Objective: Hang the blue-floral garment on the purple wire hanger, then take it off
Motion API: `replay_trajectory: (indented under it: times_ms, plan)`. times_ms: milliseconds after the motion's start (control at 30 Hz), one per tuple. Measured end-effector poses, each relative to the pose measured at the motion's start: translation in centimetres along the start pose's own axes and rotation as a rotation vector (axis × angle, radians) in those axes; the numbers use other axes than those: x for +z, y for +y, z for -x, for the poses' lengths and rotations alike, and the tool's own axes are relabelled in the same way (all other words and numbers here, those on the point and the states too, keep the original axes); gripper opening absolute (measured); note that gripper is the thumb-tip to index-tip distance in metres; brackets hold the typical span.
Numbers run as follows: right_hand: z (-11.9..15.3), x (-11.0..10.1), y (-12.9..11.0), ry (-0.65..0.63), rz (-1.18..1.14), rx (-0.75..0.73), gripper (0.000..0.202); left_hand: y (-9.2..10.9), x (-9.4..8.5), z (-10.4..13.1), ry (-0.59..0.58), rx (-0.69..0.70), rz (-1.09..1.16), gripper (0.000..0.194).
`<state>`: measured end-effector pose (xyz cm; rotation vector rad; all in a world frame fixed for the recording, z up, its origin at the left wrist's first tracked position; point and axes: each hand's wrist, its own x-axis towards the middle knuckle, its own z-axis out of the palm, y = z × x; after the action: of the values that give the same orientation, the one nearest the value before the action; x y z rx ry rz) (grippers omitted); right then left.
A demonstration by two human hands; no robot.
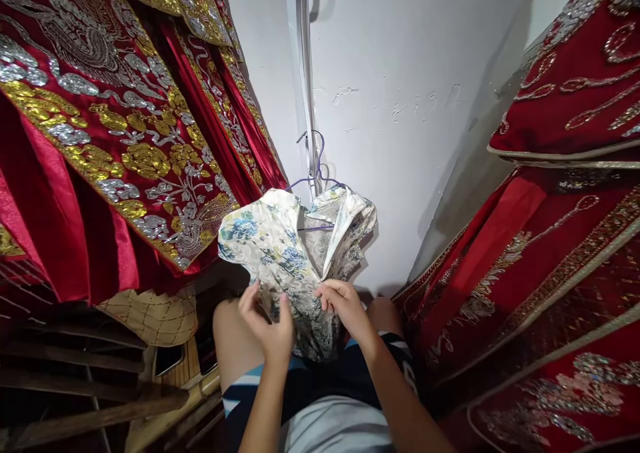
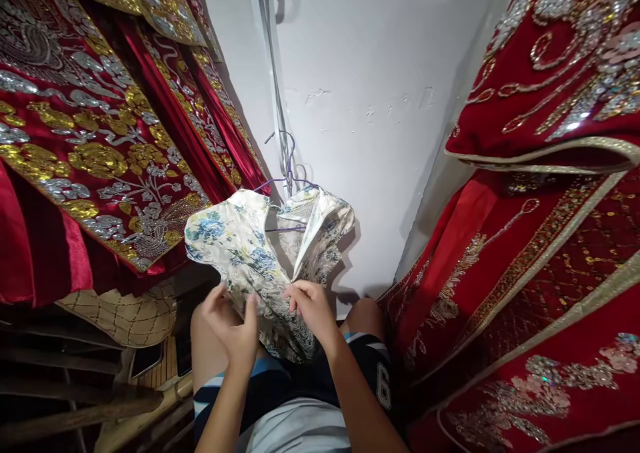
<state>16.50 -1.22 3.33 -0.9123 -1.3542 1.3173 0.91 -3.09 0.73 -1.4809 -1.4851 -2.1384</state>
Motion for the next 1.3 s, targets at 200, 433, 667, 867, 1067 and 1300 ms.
replay_trajectory:
  times_ms: [200,433,667,867,1067,1300]
  plan:
    - [-0.4,-1.0,-2.6,-0.136,0.015,0.04,0.025,1.7,2.9,-0.1,-0.637,0.082,0.05,0.005]
    - [-5.9,-3.1,-9.8,0.007,-0.197,-0.006,0.023,2.2,3.1,-3.4,-1.037,0.225,-0.283,0.014]
    - [-8.8,-1.8,-14.9,0.004,-0.227,-0.123,0.018,3.1,2.5,-6.5,-1.263,0.269,-0.584,0.013]
    - [-7.2,-1.1,-14.9,-0.03,-0.136,-0.202,0.022,6.2,4.2,-12.9,-0.707,0.244,-0.003,0.028]
    - [-8.9,-1.2,-13.5,0.029,-0.016,-0.28,0.025,9.4,7.9,-17.1,-0.639,0.481,-0.011,0.02]
    - [-7.5,-1.0,-6.6,0.049,0.014,-0.122,0.025,6.1,5.8,-20.1,-0.126,0.013,0.205,0.015]
